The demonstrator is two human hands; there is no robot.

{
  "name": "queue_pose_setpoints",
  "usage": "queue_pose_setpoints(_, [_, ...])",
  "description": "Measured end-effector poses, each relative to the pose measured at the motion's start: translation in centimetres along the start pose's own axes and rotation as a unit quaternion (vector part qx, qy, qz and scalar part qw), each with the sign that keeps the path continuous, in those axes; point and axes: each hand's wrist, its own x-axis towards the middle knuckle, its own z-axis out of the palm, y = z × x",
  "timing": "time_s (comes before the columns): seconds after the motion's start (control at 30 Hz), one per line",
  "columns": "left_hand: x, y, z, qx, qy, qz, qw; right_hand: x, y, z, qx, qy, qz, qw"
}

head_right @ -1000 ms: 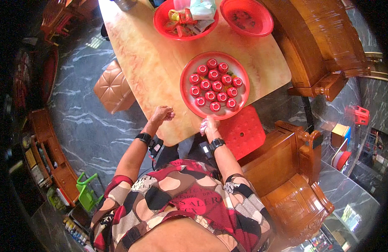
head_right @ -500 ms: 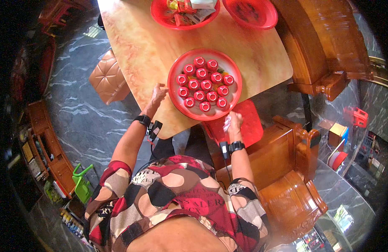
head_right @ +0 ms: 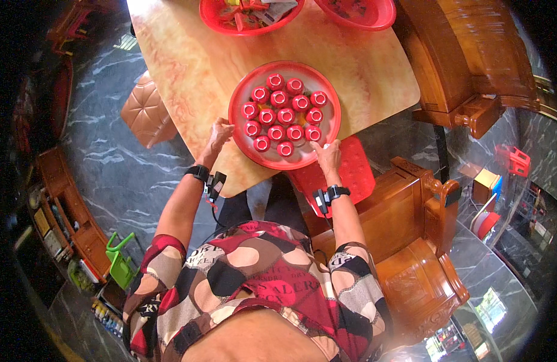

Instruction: The person wipes the inside and outside of red cups with a cloth and places them back onto a tray.

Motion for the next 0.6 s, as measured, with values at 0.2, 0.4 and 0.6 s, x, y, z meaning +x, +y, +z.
queue_pose_setpoints(0.2, [3.5, -5.5, 0.5, -0.021, 0.096, 0.072, 0.993, 2.4, 2.9, -2.0, 0.037, -0.078, -0.046, 0.995])
queue_pose_setpoints(0.4, [0.3, -2.2, -1.2, -0.005, 0.028, 0.000, 1.000, 2.8, 0.0, -4.1, 0.194, 0.036, -0.075, 0.977])
queue_pose_setpoints(0.6, [-2.1, -0.5, -0.7, -0.061, -0.042, -0.045, 0.996, 8.7, -0.8, -4.3, 0.094, 0.062, -0.022, 0.993])
